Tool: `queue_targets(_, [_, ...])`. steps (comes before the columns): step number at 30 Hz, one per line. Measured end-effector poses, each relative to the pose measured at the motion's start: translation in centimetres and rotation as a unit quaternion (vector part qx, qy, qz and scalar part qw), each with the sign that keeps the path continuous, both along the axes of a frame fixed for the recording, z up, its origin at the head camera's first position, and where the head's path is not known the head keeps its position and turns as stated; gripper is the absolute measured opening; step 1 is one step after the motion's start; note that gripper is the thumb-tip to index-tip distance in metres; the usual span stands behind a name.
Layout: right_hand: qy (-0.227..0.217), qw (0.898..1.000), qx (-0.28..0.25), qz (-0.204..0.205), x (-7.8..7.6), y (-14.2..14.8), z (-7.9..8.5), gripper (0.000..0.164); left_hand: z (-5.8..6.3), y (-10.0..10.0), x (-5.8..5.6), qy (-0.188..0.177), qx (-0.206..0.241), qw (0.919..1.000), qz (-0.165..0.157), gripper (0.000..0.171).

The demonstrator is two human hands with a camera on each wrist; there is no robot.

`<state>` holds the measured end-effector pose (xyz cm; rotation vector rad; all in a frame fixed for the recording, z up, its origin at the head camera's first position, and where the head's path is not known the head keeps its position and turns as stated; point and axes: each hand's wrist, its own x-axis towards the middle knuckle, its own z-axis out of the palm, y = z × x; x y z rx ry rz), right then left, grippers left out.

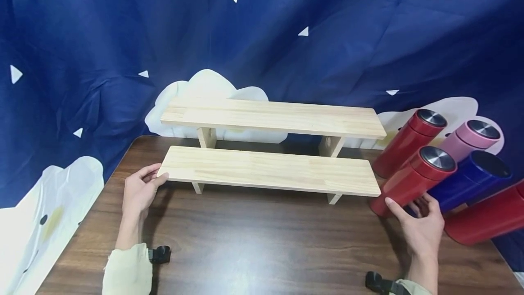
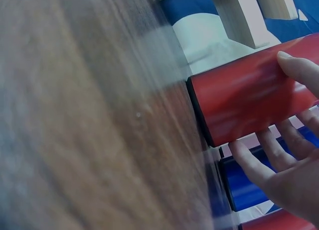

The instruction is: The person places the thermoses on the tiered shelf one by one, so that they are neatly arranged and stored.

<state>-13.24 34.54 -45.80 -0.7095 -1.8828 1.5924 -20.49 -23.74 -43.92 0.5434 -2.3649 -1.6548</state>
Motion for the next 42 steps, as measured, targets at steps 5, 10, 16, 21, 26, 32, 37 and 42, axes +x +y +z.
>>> queue_targets(5, [0.022,1.000,0.008,-0.007,0.0,-0.1,0.0,0.074,-0.2,0.0,0.0,0.010,0.009,0.9999,0.000,0.046])
queue_targets(10, [0.035,0.999,0.020,-0.014,0.0,-0.2,0.0,0.073,-0.2,0.0,0.0,0.006,0.013,0.9999,0.003,0.046])
queue_targets(16, [0.001,0.995,0.089,-0.036,-0.1,-0.3,0.4,0.072,-0.1,0.0,-0.1,0.004,0.006,1.0000,0.002,0.046])
queue_targets(21, [-0.020,0.990,0.128,-0.049,0.0,-0.5,1.1,0.071,-0.1,0.1,-0.2,0.007,0.008,0.9999,0.005,0.045])
queue_targets(26, [-0.024,0.984,0.163,-0.065,0.4,-0.9,2.5,0.068,-0.1,0.2,-0.1,0.009,0.005,0.9999,0.003,0.045])
queue_targets(32, [0.014,0.981,0.177,-0.079,0.6,-1.0,4.9,0.064,-0.1,0.0,0.1,0.006,0.004,0.9999,0.009,0.045])
queue_targets(37, [0.021,0.977,0.191,-0.092,0.5,-1.4,6.8,0.063,-0.1,0.1,0.3,0.009,0.004,0.9999,0.011,0.045])
queue_targets(42, [0.042,0.977,0.194,-0.080,-0.1,-2.3,7.9,0.062,-0.1,0.5,0.1,0.013,-0.015,0.9997,0.012,0.044])
